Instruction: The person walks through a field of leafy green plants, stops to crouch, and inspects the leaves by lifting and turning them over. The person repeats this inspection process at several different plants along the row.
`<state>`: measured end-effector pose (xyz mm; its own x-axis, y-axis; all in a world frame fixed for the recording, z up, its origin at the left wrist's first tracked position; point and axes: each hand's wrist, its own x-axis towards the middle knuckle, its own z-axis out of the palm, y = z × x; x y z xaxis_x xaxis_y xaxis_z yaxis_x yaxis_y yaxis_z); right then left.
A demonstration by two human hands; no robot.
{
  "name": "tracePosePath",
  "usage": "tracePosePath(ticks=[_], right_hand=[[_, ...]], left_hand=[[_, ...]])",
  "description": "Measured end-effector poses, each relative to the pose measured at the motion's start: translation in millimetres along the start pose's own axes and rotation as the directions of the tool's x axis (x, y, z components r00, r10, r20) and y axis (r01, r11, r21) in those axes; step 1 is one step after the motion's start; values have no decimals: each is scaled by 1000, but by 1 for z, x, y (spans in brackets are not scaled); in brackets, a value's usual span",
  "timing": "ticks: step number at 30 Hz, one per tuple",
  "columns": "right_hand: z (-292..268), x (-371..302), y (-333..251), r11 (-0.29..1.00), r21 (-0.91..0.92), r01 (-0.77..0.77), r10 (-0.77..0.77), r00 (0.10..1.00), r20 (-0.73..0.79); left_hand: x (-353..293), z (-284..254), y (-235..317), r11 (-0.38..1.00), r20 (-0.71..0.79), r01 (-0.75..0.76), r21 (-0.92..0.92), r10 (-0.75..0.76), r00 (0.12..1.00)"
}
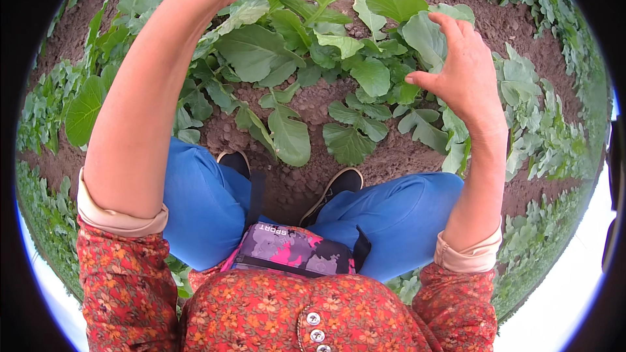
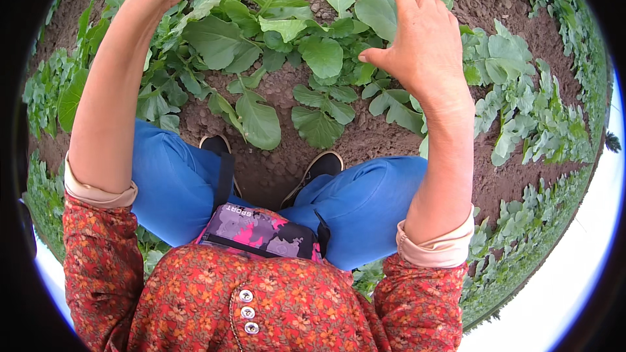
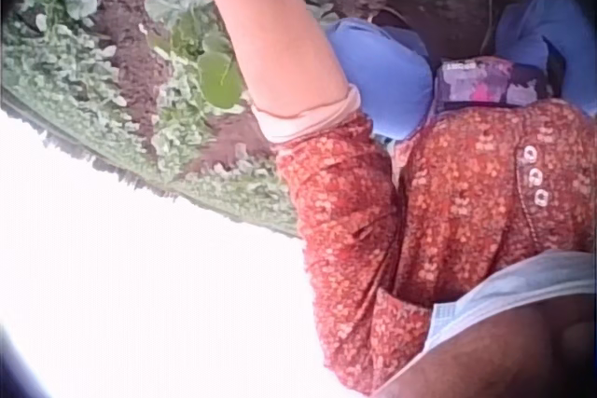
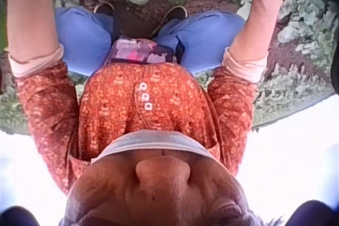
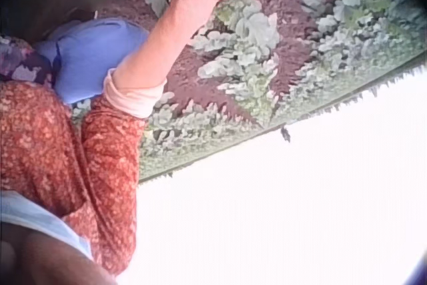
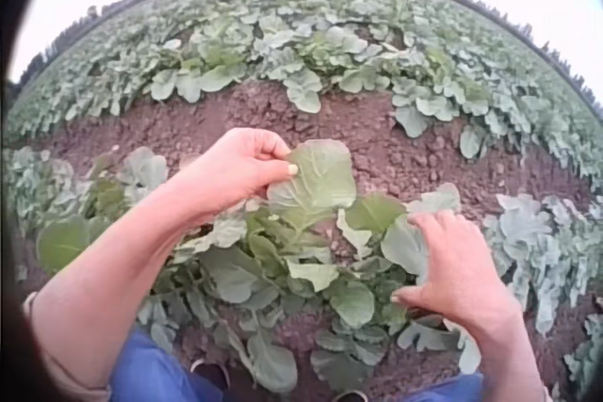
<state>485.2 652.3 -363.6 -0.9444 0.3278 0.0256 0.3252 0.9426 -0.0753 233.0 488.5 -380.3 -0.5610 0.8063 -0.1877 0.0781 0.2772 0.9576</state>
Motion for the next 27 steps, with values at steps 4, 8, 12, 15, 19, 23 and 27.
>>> tracePosePath(ticks=[4,8,12,15,19,23,27], right_hand=[[7,1,-5,995,-56,-78,78,997,5],[-6,-2,11,958,85,-273,264,959,102],[-40,-15,60,841,280,-463,481,877,6],[-44,-50,127,755,431,-494,583,807,-97],[-47,-64,137,695,487,-529,614,789,-21],[-44,-65,138,695,533,-482,596,801,-53],[-45,-62,133,703,512,-493,604,795,-64]], left_hand=[[3,7,-5,999,43,-29,35,27,999],[2,12,-3,991,63,-28,129,20,998],[-8,7,2,975,48,10,222,-21,999],[-11,13,8,977,57,9,213,-21,998],[-14,13,8,975,66,25,221,-40,997],[-11,14,6,966,84,-44,254,23,996],[-10,15,3,968,114,-60,242,33,993]])
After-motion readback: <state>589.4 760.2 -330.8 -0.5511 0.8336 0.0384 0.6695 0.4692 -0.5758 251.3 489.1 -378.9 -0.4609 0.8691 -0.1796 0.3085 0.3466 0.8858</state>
